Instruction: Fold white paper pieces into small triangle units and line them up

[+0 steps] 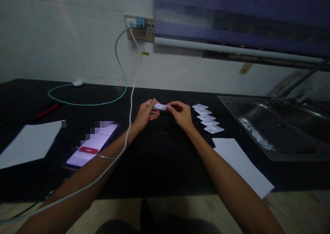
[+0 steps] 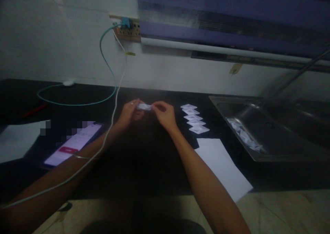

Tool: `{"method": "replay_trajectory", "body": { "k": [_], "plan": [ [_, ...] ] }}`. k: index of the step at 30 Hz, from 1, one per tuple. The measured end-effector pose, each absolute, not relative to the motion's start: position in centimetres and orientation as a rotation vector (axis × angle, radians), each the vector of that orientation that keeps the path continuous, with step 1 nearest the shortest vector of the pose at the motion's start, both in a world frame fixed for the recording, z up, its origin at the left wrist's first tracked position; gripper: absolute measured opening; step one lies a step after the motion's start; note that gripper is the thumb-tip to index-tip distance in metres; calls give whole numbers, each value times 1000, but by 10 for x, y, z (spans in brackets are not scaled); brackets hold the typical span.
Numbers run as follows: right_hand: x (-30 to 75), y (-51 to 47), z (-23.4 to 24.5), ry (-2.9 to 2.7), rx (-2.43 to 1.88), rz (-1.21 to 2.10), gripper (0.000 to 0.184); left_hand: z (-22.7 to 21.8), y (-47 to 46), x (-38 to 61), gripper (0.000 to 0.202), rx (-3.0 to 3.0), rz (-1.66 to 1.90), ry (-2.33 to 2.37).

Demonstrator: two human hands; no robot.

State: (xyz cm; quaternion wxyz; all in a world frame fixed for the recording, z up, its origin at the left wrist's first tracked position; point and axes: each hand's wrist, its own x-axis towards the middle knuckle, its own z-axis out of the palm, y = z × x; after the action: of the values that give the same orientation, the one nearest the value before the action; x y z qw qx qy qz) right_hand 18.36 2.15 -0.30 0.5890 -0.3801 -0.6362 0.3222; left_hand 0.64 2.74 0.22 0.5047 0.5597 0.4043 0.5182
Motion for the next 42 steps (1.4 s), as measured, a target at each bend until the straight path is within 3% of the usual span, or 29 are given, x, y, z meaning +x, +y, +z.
{"method": "replay_trajectory", "body": {
  "k": [9,19,29,36,42],
  "plan": [
    [180,10,4,-2010,-991,241,16,-11,25,9,22,1929,1229,1120],
    [207,22,12,-2072,-1197,43,15,-8,20,10,42,1914,1000,1134],
    [314,108,49,-2249,-1460,-233,19,-14,24,6,39,2021,859,1116],
    [353,141,38,-2456,-1806,-71,27,-10,20,6,35,2039,792,1161],
    [358,141,33,-2588,-1778,19,25,-10,20,5,33,2018,773,1159]
  ]
}}
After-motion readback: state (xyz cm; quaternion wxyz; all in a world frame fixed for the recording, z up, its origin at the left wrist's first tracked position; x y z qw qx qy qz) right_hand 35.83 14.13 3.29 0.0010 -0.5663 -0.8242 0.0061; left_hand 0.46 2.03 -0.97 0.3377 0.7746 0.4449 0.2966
